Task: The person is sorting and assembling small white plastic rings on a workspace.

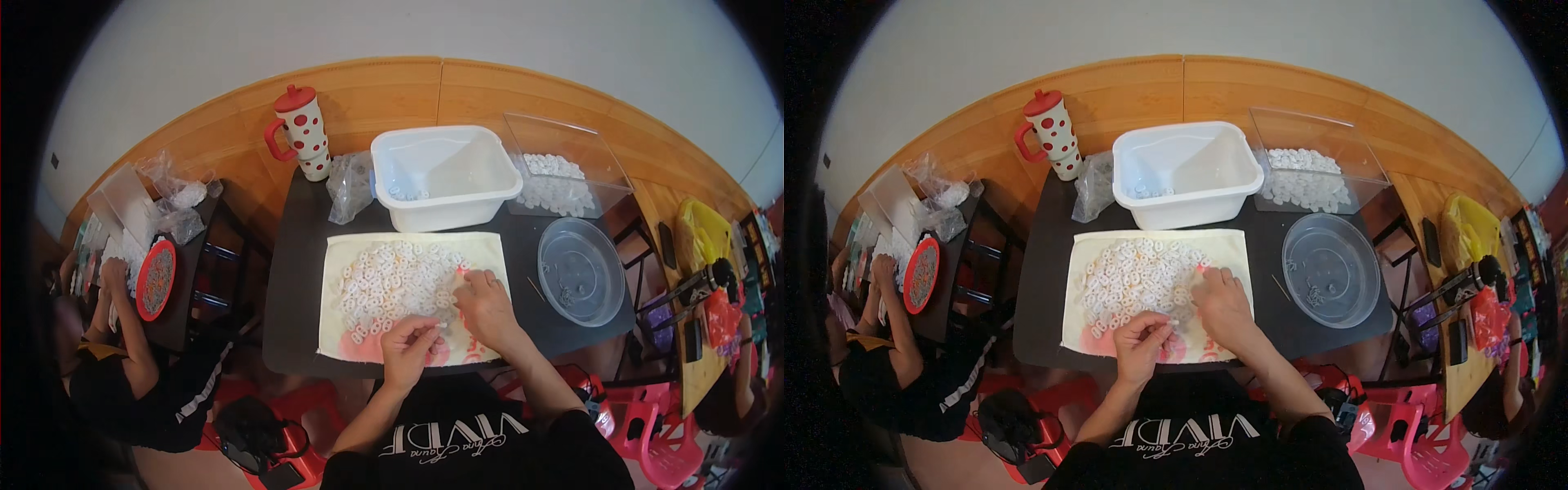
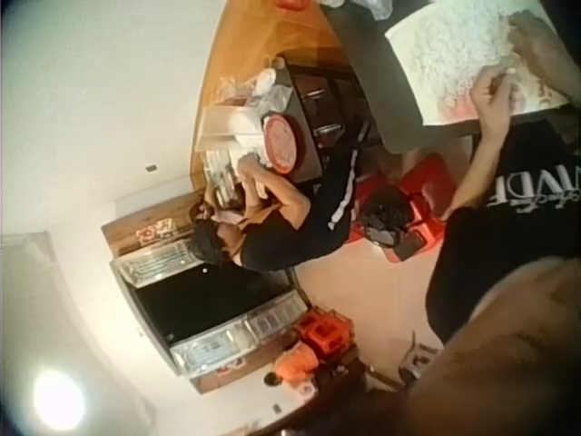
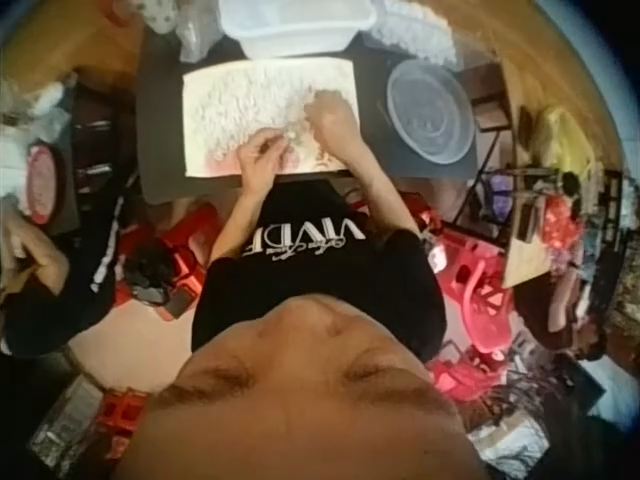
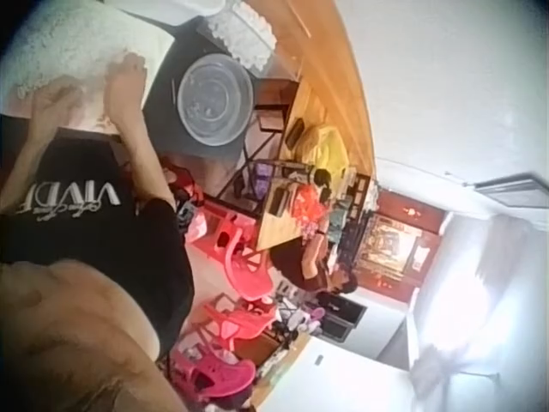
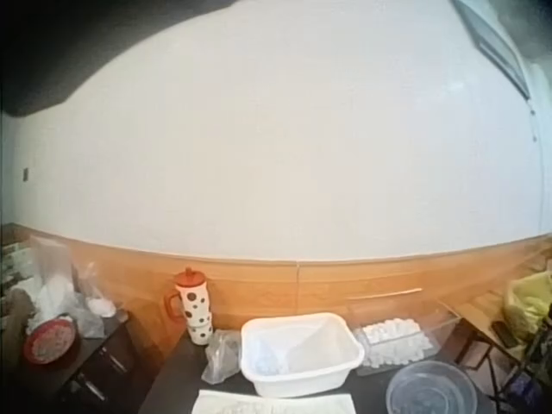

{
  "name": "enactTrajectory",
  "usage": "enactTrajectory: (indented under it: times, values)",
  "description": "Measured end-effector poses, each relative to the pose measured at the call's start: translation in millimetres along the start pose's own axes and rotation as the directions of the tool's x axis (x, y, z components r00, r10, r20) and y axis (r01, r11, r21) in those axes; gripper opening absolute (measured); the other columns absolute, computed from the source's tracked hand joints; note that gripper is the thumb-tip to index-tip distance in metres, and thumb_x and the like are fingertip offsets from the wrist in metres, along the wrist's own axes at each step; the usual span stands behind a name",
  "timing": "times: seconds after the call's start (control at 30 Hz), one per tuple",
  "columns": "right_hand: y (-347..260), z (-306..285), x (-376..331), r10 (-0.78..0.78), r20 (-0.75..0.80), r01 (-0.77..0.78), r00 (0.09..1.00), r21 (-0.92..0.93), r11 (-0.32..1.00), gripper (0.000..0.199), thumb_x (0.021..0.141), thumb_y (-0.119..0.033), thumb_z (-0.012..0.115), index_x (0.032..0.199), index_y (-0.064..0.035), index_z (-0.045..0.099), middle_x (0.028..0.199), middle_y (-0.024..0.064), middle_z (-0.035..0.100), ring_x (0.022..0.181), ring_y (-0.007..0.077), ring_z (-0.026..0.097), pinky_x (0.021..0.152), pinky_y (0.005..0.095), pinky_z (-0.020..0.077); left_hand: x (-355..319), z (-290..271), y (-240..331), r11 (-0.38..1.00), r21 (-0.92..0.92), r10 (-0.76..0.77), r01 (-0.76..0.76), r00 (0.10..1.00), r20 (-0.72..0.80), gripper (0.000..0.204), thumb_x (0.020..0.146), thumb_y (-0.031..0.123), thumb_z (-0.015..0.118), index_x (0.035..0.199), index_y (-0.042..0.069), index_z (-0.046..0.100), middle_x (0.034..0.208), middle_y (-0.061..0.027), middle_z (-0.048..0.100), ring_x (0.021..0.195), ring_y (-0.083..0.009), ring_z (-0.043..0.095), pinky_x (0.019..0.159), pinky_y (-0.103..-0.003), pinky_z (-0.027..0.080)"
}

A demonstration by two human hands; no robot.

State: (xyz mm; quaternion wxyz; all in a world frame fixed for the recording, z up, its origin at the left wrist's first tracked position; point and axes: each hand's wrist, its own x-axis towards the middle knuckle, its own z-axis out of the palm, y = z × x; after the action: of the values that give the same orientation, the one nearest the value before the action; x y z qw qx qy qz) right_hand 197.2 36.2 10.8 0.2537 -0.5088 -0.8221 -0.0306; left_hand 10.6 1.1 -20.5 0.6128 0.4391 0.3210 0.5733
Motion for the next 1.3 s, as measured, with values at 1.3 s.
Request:
enactTrajectory:
  times: [1.3]
  values:
    - [2.5,-14.8,-8.6,0.207,0.176,-0.270,0.962,0.700,0.661,0.012,0.084,0.000,0.070,0.094,-0.0005,0.063,0.080,0.0050,0.061,0.075,0.0153,0.061,0.067,0.0262,0.0473,-9.5,-3.1,-3.3,0.996,0.083,-0.038,0.035,0.999,0.031,0.029,0.090,-0.004,0.064,0.119,-0.001,0.064,0.090,-0.0061,0.069,0.068,-0.0083,0.065,0.050,-0.019,0.046]
